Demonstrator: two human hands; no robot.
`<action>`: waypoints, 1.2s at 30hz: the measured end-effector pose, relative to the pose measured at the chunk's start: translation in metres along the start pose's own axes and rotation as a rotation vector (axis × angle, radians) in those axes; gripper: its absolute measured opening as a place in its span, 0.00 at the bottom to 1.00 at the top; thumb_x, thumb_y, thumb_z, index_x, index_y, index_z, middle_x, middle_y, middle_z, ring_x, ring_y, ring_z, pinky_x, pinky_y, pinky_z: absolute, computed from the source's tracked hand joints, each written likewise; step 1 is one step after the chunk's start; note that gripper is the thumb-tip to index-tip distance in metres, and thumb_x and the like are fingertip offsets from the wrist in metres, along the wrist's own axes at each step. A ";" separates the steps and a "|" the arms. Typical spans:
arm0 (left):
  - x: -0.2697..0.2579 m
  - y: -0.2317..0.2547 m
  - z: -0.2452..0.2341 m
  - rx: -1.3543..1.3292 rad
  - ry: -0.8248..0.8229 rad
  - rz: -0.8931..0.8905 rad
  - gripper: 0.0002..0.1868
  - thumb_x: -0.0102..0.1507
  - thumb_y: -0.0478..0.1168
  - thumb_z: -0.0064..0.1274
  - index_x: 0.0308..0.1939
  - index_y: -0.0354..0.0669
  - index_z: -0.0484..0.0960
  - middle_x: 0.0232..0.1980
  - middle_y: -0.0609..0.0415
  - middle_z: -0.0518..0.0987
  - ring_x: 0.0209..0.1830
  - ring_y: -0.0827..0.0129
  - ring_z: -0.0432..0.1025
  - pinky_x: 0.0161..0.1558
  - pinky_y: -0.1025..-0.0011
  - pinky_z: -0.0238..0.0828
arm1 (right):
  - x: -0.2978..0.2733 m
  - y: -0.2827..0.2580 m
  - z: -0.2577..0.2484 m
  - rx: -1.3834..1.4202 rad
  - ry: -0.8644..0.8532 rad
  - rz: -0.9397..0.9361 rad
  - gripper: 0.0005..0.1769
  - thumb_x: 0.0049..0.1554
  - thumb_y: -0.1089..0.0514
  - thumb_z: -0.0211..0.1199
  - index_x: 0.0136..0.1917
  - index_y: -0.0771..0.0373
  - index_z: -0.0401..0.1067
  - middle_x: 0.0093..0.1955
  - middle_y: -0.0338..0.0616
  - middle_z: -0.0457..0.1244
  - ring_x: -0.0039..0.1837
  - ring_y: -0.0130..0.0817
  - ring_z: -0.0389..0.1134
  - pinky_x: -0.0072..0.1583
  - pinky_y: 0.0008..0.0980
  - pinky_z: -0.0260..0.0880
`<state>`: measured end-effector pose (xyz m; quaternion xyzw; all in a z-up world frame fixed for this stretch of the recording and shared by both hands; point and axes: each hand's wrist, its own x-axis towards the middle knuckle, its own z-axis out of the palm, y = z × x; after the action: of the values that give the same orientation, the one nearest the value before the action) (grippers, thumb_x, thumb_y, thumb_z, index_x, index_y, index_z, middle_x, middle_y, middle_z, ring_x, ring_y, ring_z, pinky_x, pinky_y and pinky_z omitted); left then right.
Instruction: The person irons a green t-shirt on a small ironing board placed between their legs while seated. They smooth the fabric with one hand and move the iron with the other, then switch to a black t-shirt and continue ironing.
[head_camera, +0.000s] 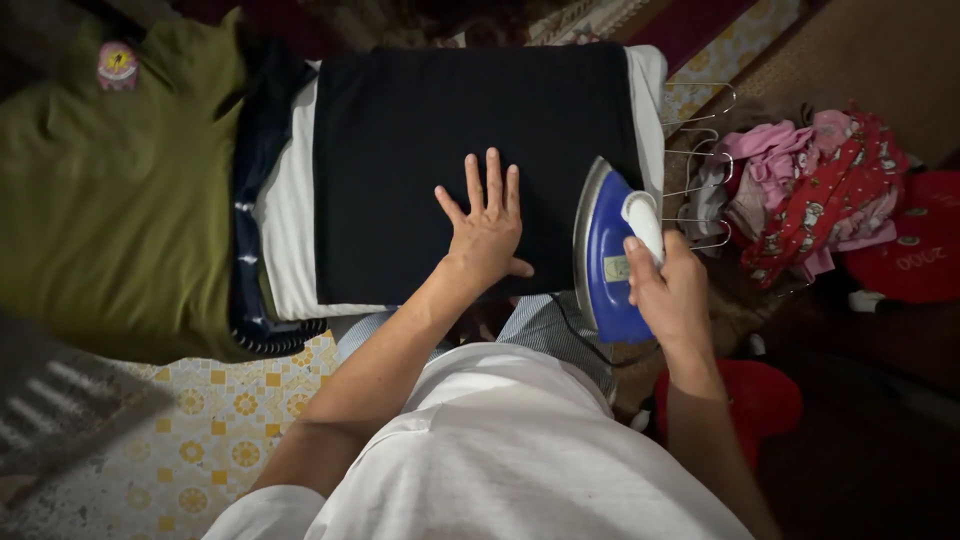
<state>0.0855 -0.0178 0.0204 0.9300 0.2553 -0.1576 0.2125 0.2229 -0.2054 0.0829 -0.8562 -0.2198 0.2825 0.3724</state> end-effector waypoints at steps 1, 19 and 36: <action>0.001 0.001 0.000 0.012 0.007 0.004 0.78 0.41 0.68 0.73 0.76 0.23 0.43 0.78 0.19 0.32 0.77 0.18 0.27 0.57 0.10 0.38 | 0.005 -0.003 0.000 -0.006 -0.007 -0.006 0.17 0.65 0.52 0.61 0.47 0.71 0.69 0.29 0.42 0.62 0.28 0.26 0.62 0.32 0.30 0.63; 0.012 -0.004 0.014 0.040 0.022 0.026 0.81 0.39 0.70 0.73 0.76 0.21 0.44 0.77 0.15 0.32 0.75 0.14 0.26 0.53 0.08 0.40 | 0.188 -0.032 0.027 -0.302 0.103 -0.470 0.20 0.70 0.51 0.60 0.58 0.75 0.70 0.46 0.62 0.70 0.42 0.47 0.74 0.42 0.43 0.72; 0.009 -0.002 0.021 0.074 0.075 0.036 0.81 0.39 0.71 0.72 0.76 0.20 0.45 0.76 0.13 0.33 0.75 0.14 0.27 0.52 0.08 0.41 | 0.084 -0.007 -0.004 -0.164 0.004 -0.172 0.19 0.64 0.52 0.61 0.55 0.72 0.70 0.35 0.46 0.67 0.29 0.31 0.67 0.30 0.34 0.67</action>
<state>0.0879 -0.0220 -0.0019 0.9469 0.2403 -0.1282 0.1711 0.2870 -0.1535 0.0636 -0.8623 -0.3142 0.2290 0.3243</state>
